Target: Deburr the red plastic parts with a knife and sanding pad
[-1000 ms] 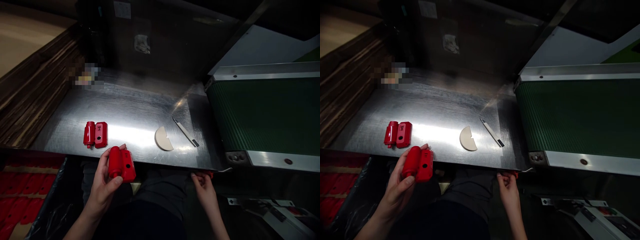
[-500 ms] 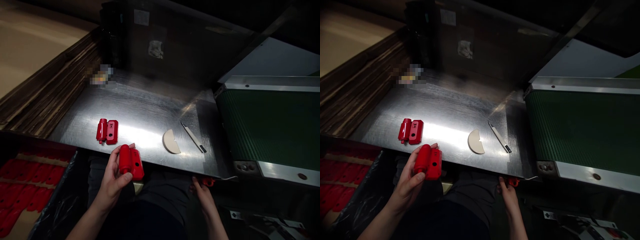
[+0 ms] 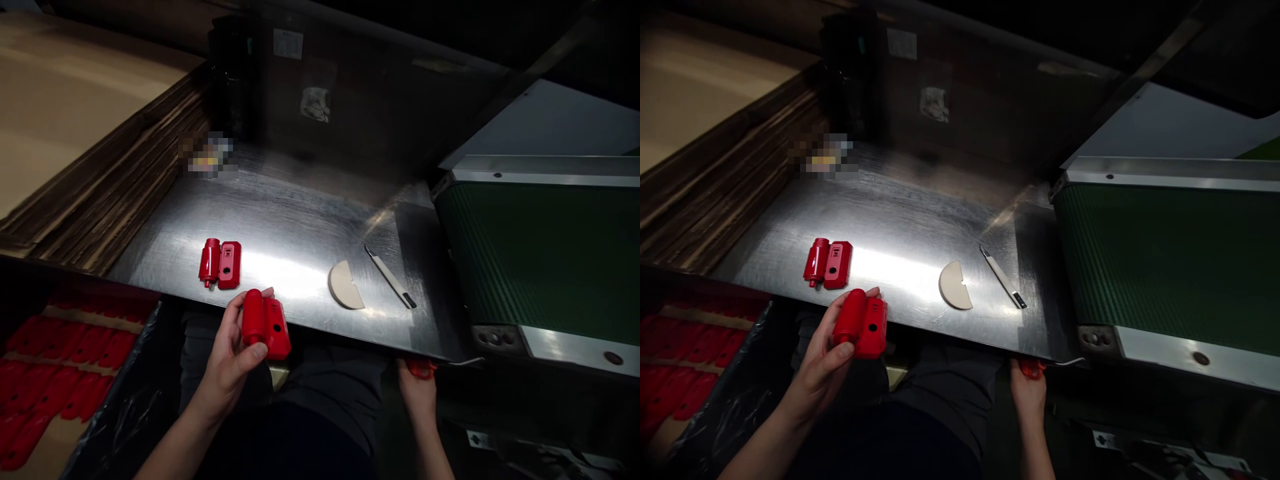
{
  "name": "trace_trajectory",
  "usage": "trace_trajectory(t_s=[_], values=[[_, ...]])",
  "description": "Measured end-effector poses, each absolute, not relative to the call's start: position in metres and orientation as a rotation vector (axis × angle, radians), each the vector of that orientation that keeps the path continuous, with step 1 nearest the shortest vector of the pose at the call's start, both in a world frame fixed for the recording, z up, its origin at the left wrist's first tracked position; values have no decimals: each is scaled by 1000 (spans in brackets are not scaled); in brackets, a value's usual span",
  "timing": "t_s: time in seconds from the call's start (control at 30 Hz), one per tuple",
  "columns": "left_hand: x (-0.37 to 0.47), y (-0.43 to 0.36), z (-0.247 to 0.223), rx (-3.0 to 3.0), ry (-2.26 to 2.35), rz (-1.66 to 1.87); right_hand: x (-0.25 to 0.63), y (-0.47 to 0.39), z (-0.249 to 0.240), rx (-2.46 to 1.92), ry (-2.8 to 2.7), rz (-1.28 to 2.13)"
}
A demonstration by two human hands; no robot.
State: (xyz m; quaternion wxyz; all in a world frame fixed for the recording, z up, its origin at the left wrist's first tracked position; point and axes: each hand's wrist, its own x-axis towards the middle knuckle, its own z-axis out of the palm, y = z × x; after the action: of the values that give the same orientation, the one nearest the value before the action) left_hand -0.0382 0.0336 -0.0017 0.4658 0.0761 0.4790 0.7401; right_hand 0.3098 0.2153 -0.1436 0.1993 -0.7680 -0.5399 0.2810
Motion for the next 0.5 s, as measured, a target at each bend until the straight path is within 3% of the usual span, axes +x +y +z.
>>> trace_trajectory(t_s=[0.3,0.5], values=[[-40,34,-1,212,1202,1801,312,174,-101,-1880,-1487,615],[-39,34,-2,235,1227,1773,312,155,-49,-1479,-1518,821]])
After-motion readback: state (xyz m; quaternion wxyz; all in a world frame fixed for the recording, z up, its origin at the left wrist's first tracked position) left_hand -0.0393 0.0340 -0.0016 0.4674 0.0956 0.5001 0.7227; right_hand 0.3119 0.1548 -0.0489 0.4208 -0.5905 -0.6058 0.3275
